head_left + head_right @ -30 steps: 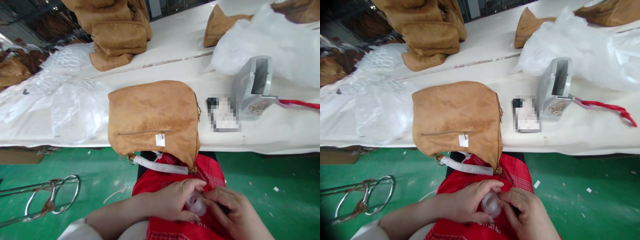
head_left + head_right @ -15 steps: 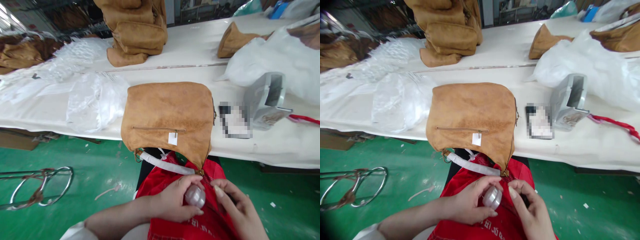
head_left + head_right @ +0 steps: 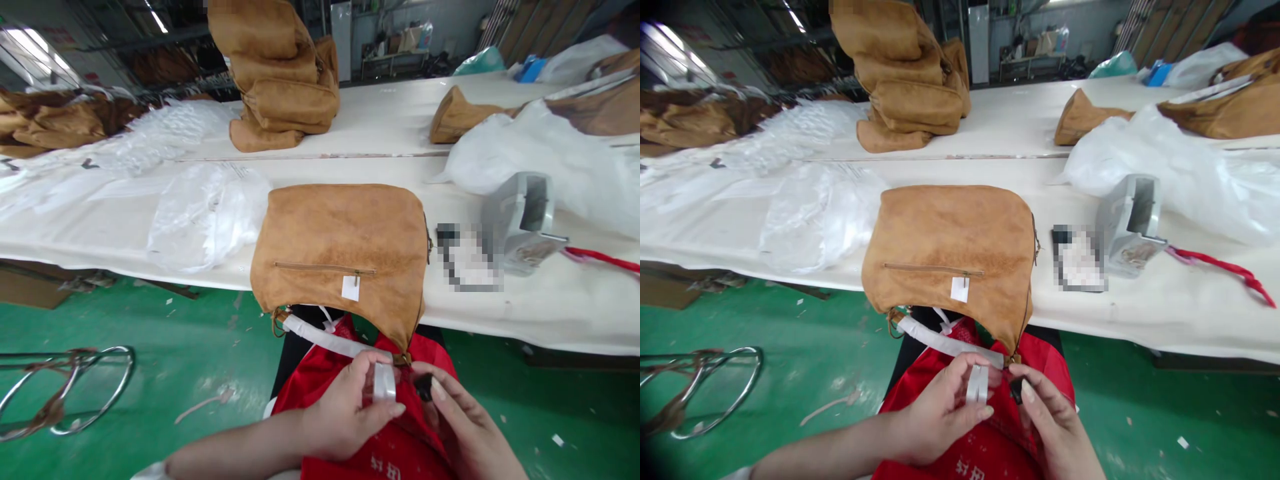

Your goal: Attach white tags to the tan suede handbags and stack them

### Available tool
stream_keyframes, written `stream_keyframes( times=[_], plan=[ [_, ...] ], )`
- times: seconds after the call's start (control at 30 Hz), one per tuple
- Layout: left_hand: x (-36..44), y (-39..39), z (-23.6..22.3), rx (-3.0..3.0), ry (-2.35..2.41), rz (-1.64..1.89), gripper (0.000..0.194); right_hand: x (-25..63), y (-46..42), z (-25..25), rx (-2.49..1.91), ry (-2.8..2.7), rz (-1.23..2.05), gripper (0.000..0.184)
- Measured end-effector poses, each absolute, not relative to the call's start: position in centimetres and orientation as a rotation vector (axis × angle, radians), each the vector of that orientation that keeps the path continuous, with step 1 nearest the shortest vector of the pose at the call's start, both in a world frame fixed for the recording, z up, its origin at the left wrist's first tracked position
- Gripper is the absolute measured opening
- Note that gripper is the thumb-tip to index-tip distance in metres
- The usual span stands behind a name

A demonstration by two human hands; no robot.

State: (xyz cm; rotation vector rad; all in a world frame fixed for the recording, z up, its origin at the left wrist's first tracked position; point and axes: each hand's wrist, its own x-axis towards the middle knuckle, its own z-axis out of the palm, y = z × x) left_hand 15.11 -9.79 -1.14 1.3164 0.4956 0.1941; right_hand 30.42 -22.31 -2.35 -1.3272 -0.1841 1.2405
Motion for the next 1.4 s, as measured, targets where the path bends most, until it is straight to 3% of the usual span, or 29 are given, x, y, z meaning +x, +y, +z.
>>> stream_keyframes(
  times=[0.13, 0.8, 1.13, 1.4],
  plan=[
    [14.7, -9.6, -0.4, 1.578, 0.554, 0.158, 0.043, 29.7, -22.5, -2.1, -1.339, -0.158, 1.230, 0.046],
    [14.3, -9.7, -1.2, 1.674, 0.440, 0.254, 0.063, 30.3, -23.3, -2.6, -1.595, -0.992, 0.850, 0.023],
    [14.4, -9.8, -1.0, 1.686, 0.489, 0.315, 0.061, 30.8, -23.2, -1.6, -1.596, -1.300, 0.648, 0.028],
    [14.3, -10.2, -2.4, 1.360, 0.465, 0.326, 0.064, 31.1, -22.8, -1.0, -1.530, -1.388, 0.593, 0.029]
  ],
)
